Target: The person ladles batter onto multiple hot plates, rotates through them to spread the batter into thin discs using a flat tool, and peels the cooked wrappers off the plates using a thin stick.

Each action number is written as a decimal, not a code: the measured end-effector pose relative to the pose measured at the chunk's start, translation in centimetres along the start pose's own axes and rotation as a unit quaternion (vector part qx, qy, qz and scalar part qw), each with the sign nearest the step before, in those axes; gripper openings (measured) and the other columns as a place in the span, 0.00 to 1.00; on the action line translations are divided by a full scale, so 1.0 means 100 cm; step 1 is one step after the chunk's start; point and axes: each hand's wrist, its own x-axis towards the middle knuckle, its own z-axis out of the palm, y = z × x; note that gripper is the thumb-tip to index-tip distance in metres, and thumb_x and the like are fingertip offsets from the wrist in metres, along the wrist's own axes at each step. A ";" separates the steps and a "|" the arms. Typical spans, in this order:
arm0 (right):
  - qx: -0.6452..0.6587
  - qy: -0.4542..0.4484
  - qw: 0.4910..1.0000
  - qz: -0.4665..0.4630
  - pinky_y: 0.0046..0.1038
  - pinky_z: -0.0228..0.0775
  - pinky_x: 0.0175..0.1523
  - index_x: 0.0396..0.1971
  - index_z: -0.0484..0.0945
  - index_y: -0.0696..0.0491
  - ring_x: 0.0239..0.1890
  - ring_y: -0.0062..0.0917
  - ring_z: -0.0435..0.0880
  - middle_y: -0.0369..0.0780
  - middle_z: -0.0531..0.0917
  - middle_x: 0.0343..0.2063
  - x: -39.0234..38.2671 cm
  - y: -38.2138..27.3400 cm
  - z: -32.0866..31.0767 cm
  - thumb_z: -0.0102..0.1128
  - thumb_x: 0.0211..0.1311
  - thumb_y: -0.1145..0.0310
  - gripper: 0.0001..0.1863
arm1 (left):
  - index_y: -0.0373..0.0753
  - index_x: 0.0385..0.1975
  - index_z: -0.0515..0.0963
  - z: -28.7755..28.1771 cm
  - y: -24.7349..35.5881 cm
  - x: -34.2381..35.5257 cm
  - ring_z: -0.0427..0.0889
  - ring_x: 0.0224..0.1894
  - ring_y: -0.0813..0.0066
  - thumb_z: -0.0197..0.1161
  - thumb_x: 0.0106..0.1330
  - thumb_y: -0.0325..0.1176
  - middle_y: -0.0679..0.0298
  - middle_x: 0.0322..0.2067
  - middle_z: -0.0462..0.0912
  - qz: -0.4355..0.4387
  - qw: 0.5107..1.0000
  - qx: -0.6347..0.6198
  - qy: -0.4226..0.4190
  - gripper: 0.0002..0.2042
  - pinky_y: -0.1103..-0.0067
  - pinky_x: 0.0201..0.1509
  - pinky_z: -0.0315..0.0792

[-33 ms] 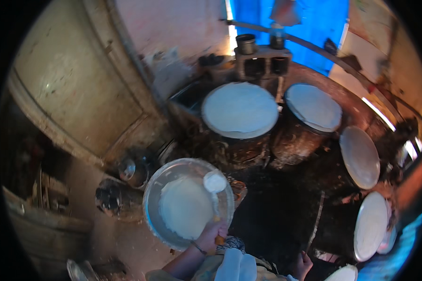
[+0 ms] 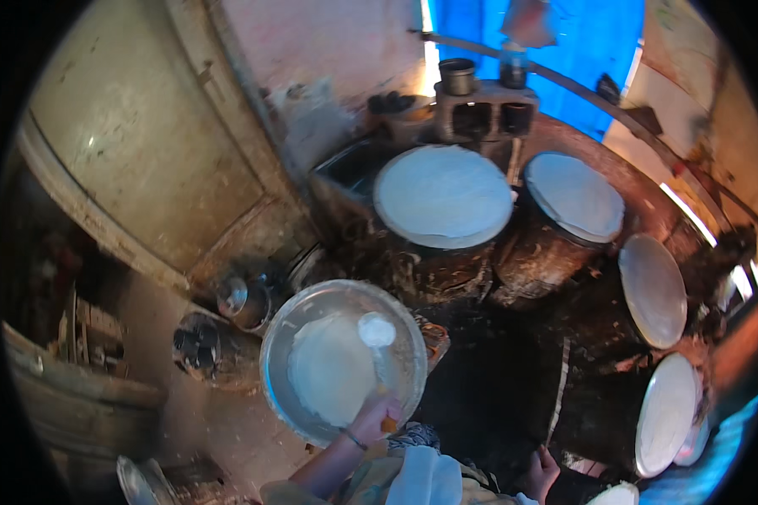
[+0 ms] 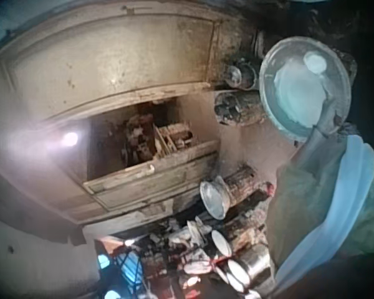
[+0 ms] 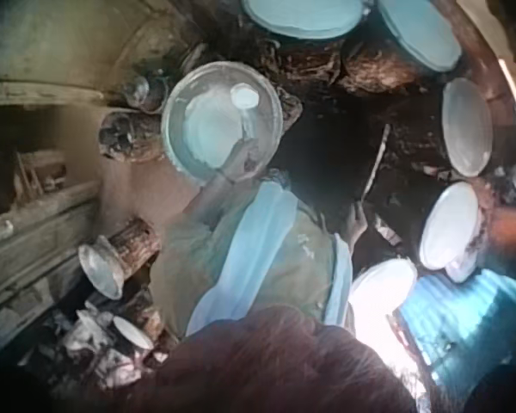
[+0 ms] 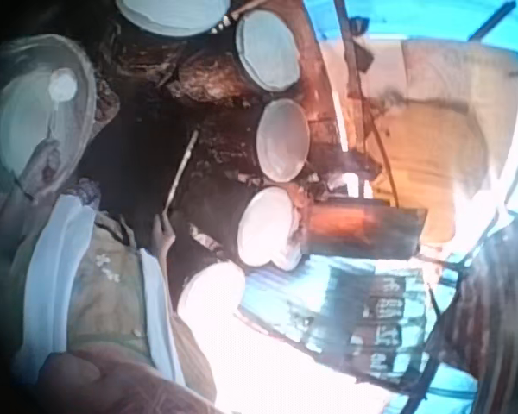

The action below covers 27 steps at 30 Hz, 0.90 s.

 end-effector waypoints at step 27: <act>-0.649 -0.554 0.446 -0.270 0.37 0.72 0.45 0.33 0.78 0.56 0.39 0.40 0.80 0.47 0.80 0.34 0.011 -0.183 0.294 0.49 0.54 0.72 0.10 | 0.37 0.20 0.72 -0.096 -0.071 0.031 0.67 0.15 0.82 0.51 0.62 0.30 0.70 0.14 0.68 -0.203 0.909 -0.324 -0.167 0.09 0.84 0.21 0.65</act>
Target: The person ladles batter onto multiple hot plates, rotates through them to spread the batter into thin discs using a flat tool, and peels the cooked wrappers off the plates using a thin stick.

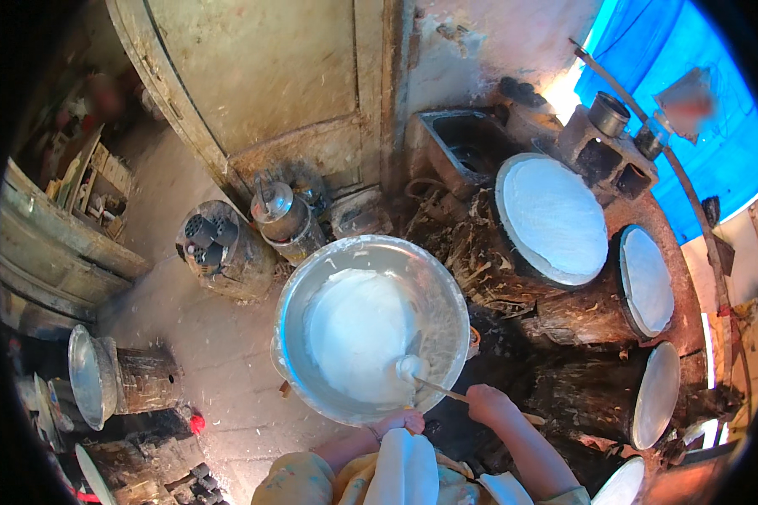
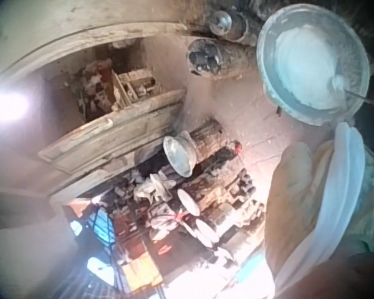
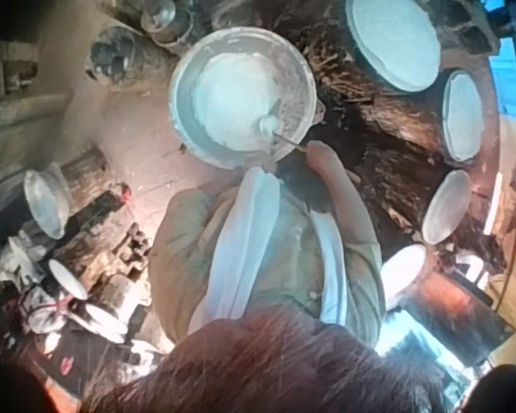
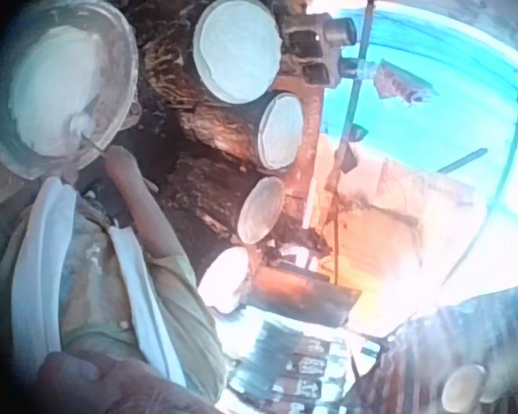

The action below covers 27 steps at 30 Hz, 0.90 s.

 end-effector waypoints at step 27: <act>0.409 0.450 0.712 -0.351 0.20 0.66 0.27 0.44 0.77 0.57 0.21 0.23 0.75 0.40 0.75 0.17 -0.110 0.042 0.040 0.55 0.53 0.83 0.17 | 0.40 0.44 0.65 0.177 -0.098 -0.171 0.58 0.11 0.89 0.50 0.62 0.25 0.74 0.15 0.60 0.474 0.834 0.282 0.024 0.10 0.89 0.12 0.54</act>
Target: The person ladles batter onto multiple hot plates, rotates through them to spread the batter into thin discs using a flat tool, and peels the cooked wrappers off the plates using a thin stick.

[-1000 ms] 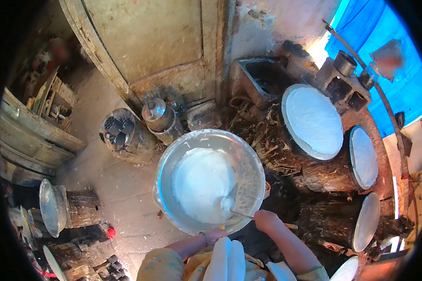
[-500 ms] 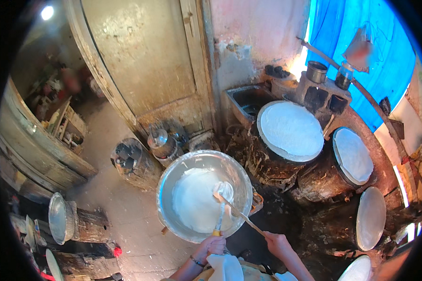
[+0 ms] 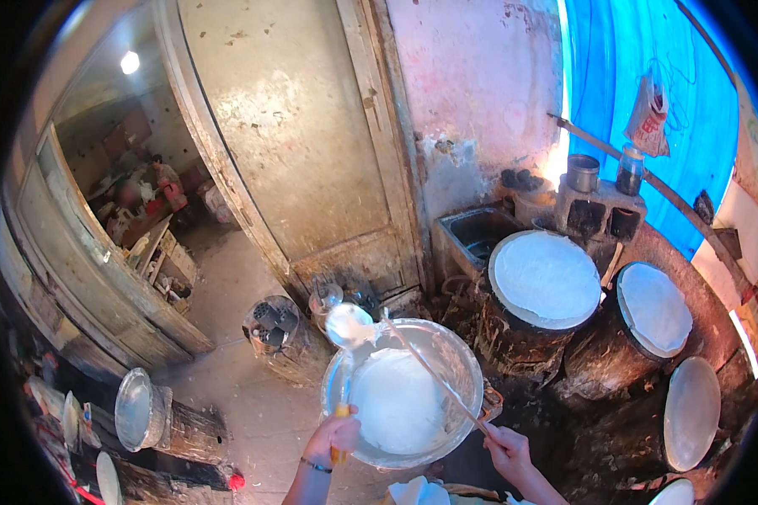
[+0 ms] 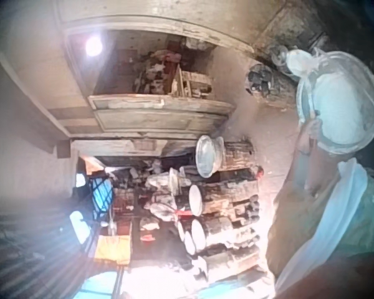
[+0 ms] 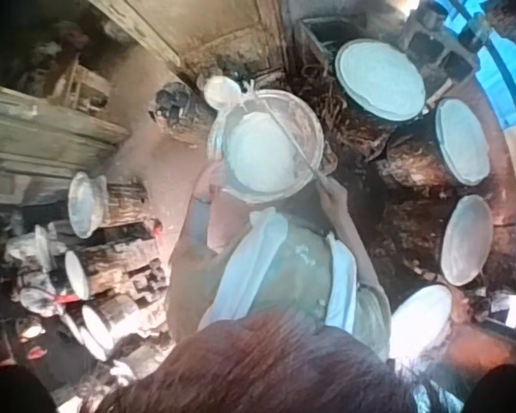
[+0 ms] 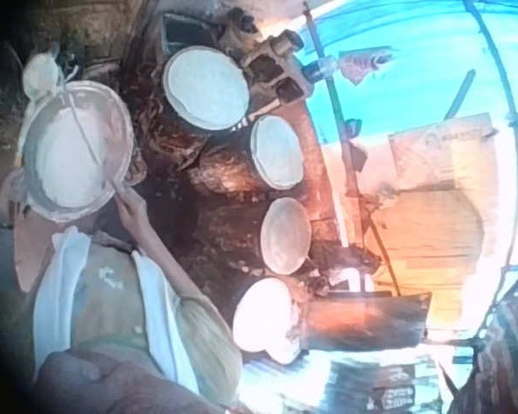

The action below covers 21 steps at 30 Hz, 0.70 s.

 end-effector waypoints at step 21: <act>-0.005 0.070 0.987 0.147 0.20 0.67 0.28 0.45 0.77 0.55 0.21 0.21 0.76 0.39 0.78 0.18 0.017 0.053 0.039 0.56 0.55 0.78 0.16 | 0.37 0.44 0.65 -0.064 -0.027 0.085 0.62 0.13 0.88 0.45 0.66 0.26 0.72 0.17 0.61 -0.216 0.932 -0.290 0.002 0.08 0.89 0.15 0.60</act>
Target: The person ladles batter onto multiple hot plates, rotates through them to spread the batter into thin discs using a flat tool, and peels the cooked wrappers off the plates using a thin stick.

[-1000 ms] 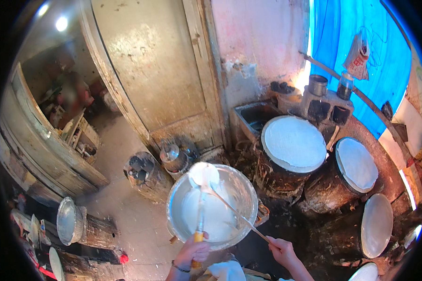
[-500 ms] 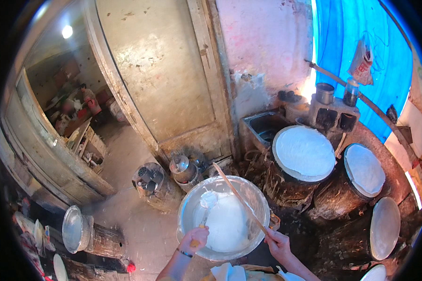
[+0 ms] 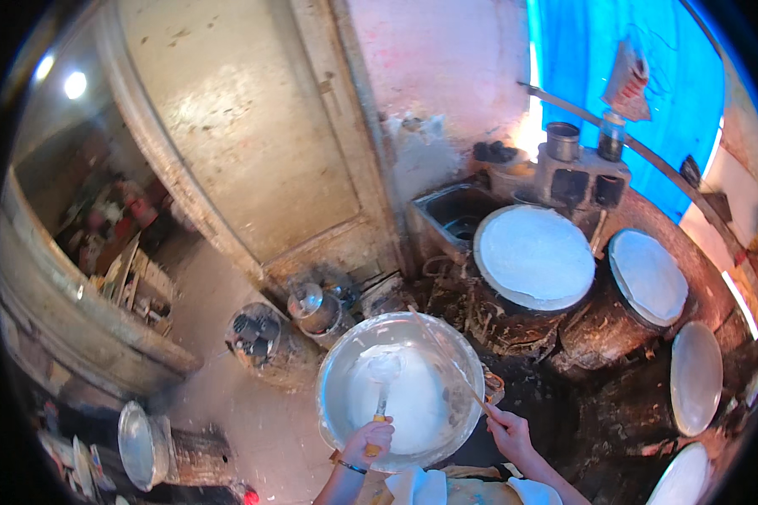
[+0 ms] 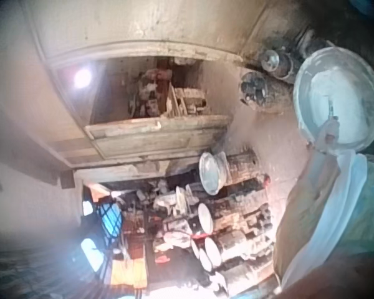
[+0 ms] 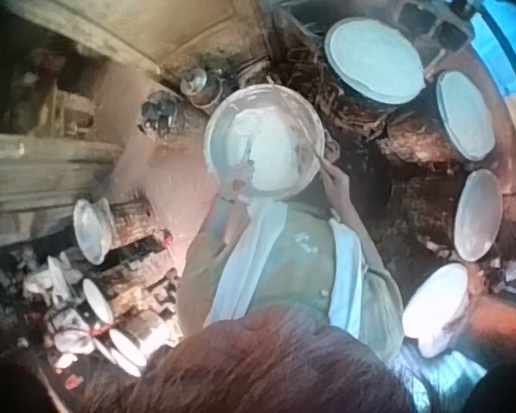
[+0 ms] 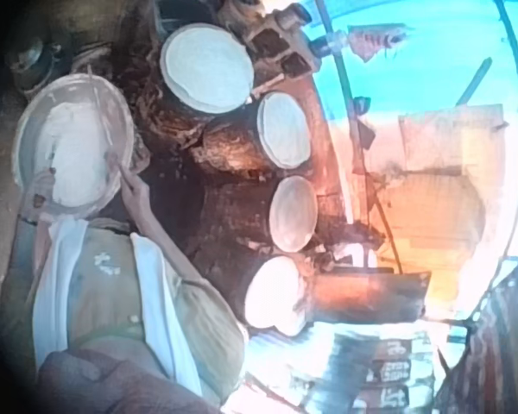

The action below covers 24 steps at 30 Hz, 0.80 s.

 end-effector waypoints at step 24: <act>-0.120 0.674 0.728 0.047 0.26 0.70 0.38 0.34 0.80 0.61 0.32 0.24 0.78 0.44 0.81 0.26 -0.162 0.027 -0.322 0.59 0.53 0.70 0.11 | 0.50 0.53 0.54 0.216 -0.509 0.316 0.58 0.15 0.86 0.47 0.68 0.34 0.68 0.20 0.61 -0.459 0.578 0.663 -0.121 0.16 0.90 0.18 0.57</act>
